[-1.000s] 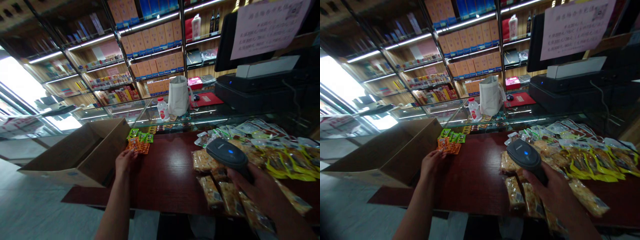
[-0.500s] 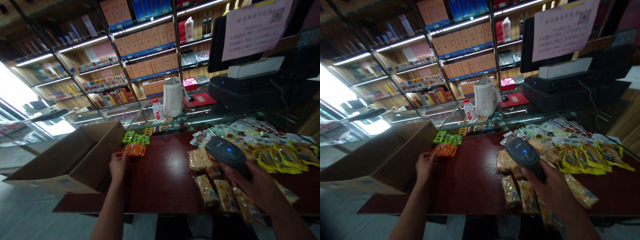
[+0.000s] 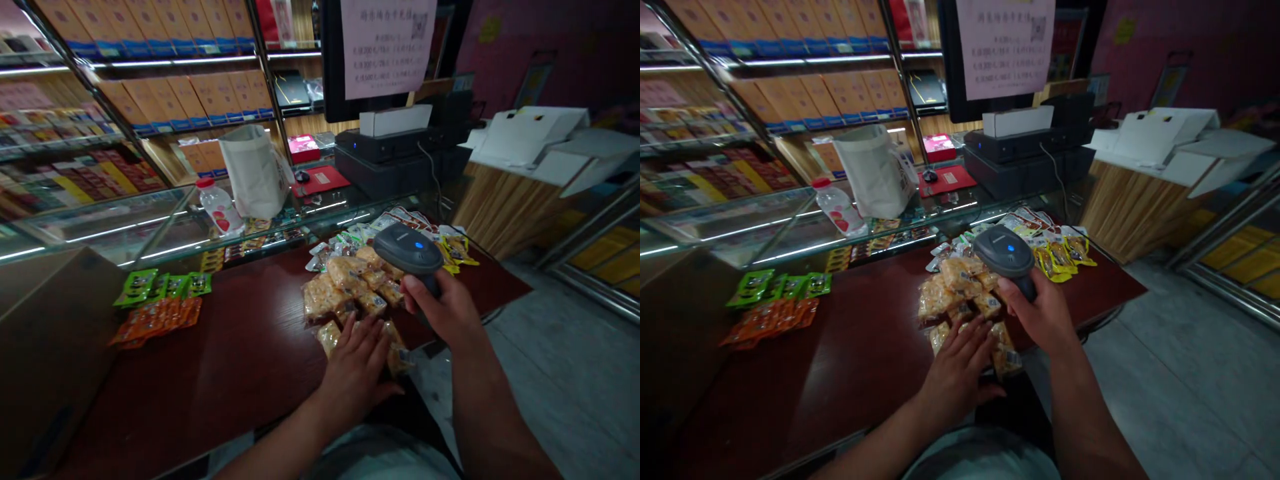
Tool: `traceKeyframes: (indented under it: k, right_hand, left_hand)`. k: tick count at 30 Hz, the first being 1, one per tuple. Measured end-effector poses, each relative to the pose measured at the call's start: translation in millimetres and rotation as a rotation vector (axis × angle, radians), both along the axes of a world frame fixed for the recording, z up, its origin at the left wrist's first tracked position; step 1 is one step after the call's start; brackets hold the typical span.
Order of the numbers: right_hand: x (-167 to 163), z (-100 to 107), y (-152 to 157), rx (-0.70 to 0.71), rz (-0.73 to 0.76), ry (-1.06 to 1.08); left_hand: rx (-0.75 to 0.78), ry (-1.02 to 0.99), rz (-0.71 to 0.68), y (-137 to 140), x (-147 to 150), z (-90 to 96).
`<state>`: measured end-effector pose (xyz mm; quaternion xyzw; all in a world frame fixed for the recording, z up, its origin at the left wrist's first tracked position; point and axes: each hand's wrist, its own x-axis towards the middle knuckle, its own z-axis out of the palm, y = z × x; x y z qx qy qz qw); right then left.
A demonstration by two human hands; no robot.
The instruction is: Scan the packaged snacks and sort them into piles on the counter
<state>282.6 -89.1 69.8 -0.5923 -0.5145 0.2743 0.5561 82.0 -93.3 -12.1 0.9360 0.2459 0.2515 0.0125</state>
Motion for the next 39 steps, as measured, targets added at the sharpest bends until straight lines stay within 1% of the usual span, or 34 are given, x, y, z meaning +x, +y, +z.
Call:
traceKeyframes:
  k: [3,6,10,13,18,21,23,25,27,29,31,34,39]
  right_hand:
    - [1.3,0.5,-5.1,-0.001,-0.007,0.02]
    - [3.0,-1.1,-7.6,-0.017,-0.008,0.015]
    - [4.6,-3.6,-9.3,-0.036,-0.009,-0.007]
    - [3.7,-3.6,-10.2,-0.038,-0.028,-0.021]
    - [1.6,-3.5,-10.0,-0.035,-0.037,-0.051]
    - [1.1,-4.3,-10.6,-0.038,-0.028,-0.059]
    - [-0.8,-4.2,-12.2,-0.043,-0.025,-0.075]
    - [-5.4,-3.4,-14.5,-0.045,-0.015,-0.086]
    - [-13.1,-2.2,-16.5,-0.045,0.022,-0.075]
    - [-23.4,-1.1,-17.6,-0.048,0.087,-0.076]
    - [-34.8,-0.3,-18.2,-0.023,0.137,-0.111]
    - [-50.0,-0.7,-19.7,0.028,0.173,-0.134]
    - [-64.0,-4.6,-26.5,-0.038,0.176,-0.088]
  left_hand:
    - [-0.083,0.149,0.048,4.0,17.9,-6.4]
    - [-0.111,0.223,0.078,9.9,22.6,-9.3]
    - [-0.114,0.22,0.088,12.9,20.2,-9.2]
    - [-0.14,0.184,0.034,13.7,17.0,-7.8]
    - [-0.183,0.033,-0.082,12.5,11.6,-3.8]
    - [-0.168,-0.164,-0.129,6.2,5.9,0.9]
    - [-0.147,-0.317,-0.083,1.0,-0.5,5.4]
    - [-0.145,-0.431,0.028,-2.9,-8.9,10.2]
    - [-0.177,-0.514,0.135,-4.6,-18.1,14.3]
    - [-0.242,-0.59,0.199,-5.4,-26.3,17.1]
    - [-0.321,-0.646,0.223,-7.5,-32.5,19.1]
    - [-0.409,-0.676,0.225,-15.4,-38.1,23.0]
    - [-0.526,-0.721,0.186,-33.8,-43.8,31.9]
